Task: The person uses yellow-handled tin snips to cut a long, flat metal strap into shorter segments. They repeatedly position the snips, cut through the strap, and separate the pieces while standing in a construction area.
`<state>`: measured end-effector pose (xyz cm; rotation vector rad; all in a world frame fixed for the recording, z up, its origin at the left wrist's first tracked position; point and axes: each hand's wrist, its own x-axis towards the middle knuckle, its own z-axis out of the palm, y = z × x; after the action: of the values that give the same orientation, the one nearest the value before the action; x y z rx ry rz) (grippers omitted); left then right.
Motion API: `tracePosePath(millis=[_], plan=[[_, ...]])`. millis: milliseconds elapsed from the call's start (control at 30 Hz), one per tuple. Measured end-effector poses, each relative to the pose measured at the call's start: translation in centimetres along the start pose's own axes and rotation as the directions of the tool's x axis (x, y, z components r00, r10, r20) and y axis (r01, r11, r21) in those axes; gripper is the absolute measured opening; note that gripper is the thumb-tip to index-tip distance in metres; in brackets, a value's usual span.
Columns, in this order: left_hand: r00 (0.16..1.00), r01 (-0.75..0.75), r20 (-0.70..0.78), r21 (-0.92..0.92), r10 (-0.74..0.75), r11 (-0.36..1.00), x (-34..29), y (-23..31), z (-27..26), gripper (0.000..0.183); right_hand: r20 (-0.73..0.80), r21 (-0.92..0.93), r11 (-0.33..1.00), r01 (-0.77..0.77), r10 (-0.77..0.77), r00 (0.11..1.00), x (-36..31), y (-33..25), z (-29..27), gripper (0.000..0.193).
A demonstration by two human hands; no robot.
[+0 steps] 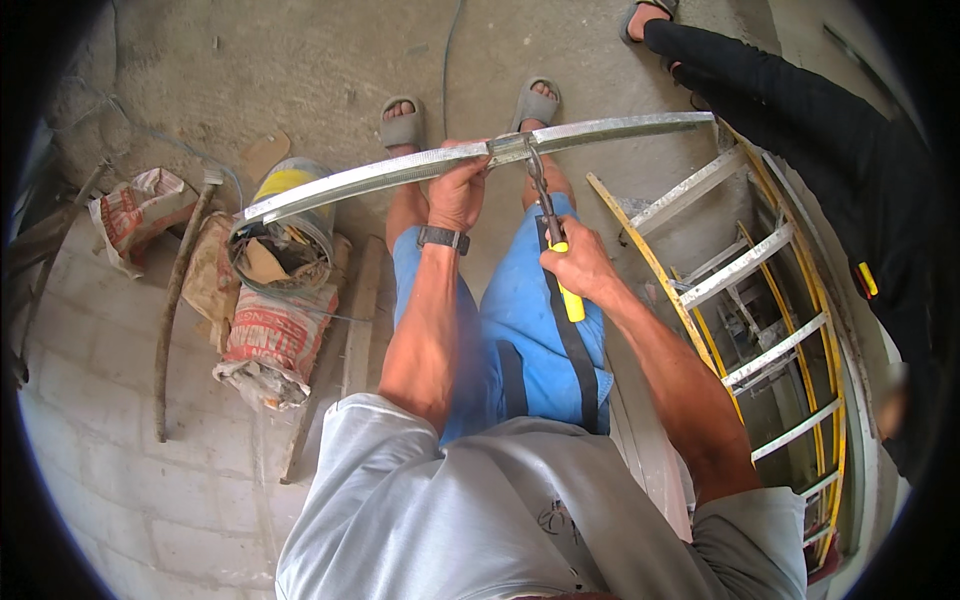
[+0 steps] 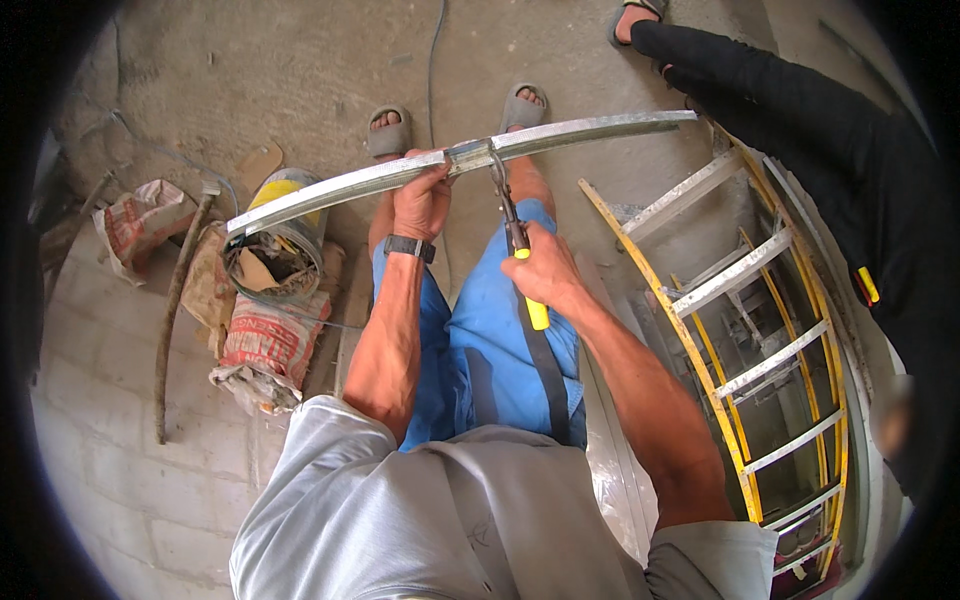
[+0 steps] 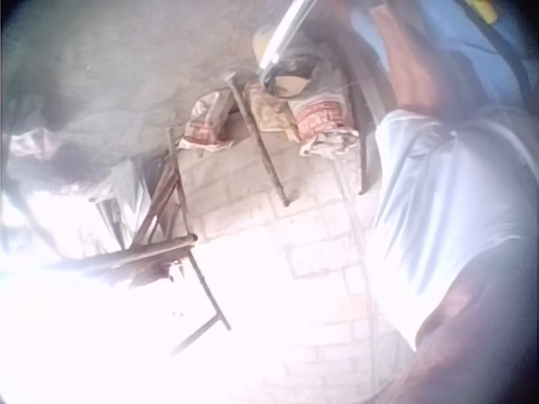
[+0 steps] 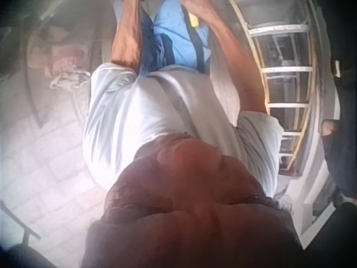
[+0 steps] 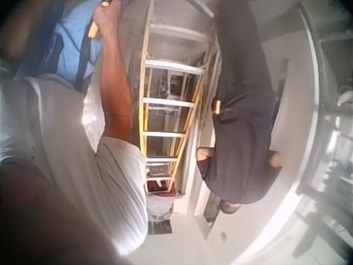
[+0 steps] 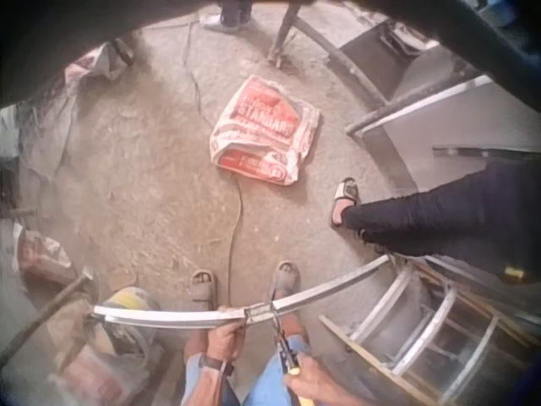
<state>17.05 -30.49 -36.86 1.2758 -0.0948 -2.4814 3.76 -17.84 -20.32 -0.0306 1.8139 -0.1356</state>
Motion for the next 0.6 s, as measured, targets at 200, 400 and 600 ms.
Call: tracePosePath(millis=[200,400,600], plan=[[1.0,0.013,0.005,-0.029,-0.013,0.999,0.5,-0.6,-0.5,0.026,-0.005,-0.056,0.998,-0.042,0.042,0.999,0.3,-0.2,-0.1,0.034],[1.0,0.0,-0.018,0.032,0.001,0.999,-0.3,-1.4,0.1,0.021,0.012,0.129,0.974,-0.186,0.186,0.982,0.1,-0.1,-0.3,0.034],[1.0,0.015,-0.003,0.005,-0.015,1.0,0.1,-2.3,0.7,0.022,-0.089,0.215,0.955,-0.203,0.226,0.97,-0.5,0.4,0.5,0.035]])
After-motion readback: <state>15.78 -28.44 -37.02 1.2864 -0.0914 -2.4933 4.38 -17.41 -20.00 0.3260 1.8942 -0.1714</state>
